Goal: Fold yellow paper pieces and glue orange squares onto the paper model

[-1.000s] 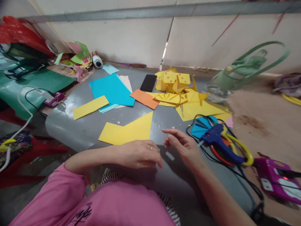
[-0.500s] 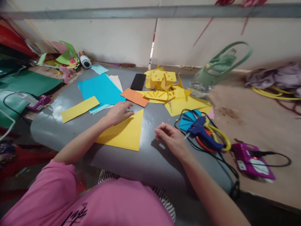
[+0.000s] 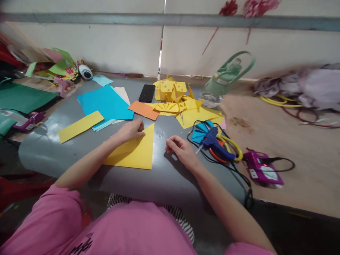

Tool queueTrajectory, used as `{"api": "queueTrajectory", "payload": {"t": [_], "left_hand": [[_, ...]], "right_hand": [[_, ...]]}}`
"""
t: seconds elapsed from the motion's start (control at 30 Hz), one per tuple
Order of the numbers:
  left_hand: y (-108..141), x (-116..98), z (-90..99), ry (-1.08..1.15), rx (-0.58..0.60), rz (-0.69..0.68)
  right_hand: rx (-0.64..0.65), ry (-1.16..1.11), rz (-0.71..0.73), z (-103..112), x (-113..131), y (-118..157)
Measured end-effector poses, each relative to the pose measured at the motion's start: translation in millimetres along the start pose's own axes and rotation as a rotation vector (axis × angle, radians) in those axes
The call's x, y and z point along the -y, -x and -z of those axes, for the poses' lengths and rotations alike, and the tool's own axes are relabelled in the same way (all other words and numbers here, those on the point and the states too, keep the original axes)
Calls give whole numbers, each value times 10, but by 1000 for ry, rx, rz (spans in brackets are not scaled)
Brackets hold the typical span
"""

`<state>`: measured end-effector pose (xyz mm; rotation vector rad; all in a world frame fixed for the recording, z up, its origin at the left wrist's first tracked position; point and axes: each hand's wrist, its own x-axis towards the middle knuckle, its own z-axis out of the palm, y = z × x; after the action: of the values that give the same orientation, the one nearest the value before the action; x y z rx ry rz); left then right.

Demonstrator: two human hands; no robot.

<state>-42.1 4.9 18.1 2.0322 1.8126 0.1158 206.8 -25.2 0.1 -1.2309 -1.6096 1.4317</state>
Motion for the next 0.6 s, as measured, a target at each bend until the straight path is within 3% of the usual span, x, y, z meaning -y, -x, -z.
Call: {"api": "queueTrajectory", "payload": {"t": [0.2, 0.3, 0.4, 0.5, 0.57, 0.6], "left_hand": [[-7, 37, 2, 112, 48, 14], [13, 48, 75, 228, 59, -53], [58, 15, 156, 601, 12, -110], [118, -7, 170, 1048, -77, -132], [187, 21, 131, 1188, -78, -135], [236, 49, 101, 1226, -9, -131]], "right_hand": [[79, 60, 0, -47, -81, -4], [6, 54, 21, -74, -110, -15], [-33, -33, 26, -87, -62, -6], [75, -188, -64, -97, 37, 20], [69, -254, -75, -101, 109, 31], [38, -274, -55, -99, 144, 32]]}}
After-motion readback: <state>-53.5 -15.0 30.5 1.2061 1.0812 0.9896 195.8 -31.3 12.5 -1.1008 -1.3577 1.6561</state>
